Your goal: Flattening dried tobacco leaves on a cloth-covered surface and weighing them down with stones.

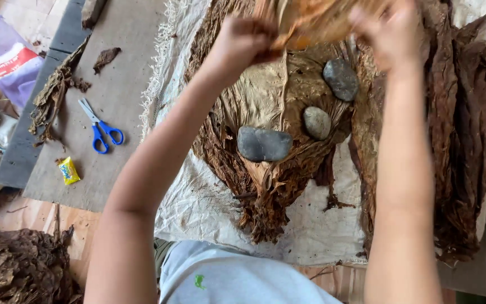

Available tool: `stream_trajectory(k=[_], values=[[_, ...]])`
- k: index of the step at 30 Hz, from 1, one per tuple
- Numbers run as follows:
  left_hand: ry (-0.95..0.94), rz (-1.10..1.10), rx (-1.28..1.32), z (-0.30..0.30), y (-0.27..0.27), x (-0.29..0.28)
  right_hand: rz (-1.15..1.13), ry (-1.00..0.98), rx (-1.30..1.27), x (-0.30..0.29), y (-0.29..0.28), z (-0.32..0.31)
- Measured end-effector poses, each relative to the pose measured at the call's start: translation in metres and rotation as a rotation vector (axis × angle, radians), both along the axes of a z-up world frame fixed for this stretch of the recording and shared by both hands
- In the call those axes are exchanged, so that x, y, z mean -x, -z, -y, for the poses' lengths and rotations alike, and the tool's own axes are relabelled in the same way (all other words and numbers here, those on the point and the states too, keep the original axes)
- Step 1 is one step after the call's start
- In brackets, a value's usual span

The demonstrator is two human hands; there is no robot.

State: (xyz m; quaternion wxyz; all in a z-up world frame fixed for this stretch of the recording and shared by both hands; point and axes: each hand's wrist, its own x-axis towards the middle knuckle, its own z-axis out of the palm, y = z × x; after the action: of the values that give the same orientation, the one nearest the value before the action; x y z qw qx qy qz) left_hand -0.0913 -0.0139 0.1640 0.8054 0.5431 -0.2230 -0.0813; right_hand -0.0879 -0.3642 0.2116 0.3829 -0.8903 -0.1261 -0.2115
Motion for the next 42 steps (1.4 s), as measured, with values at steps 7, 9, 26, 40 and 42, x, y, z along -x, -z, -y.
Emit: stream_trajectory(k=[7,9,26,40,42], values=[[0.038,-0.497,-0.301,-0.026,0.072,0.042,-0.59,0.087,0.051,0.081,0.053,-0.042],[0.008,-0.445,-0.339,-0.026,0.073,0.045,-0.561,0.09,0.069,0.09,0.055,-0.04],[-0.345,-0.518,-0.049,-0.016,0.087,0.029,-0.212,0.015,-0.15,-0.022,0.306,0.153],[-0.046,-0.104,-0.161,0.008,0.119,0.032,-0.328,0.052,0.037,-0.009,0.282,0.21],[0.073,-0.036,-0.118,0.007,0.125,0.035,-0.296,0.065,0.037,0.007,0.276,0.221]])
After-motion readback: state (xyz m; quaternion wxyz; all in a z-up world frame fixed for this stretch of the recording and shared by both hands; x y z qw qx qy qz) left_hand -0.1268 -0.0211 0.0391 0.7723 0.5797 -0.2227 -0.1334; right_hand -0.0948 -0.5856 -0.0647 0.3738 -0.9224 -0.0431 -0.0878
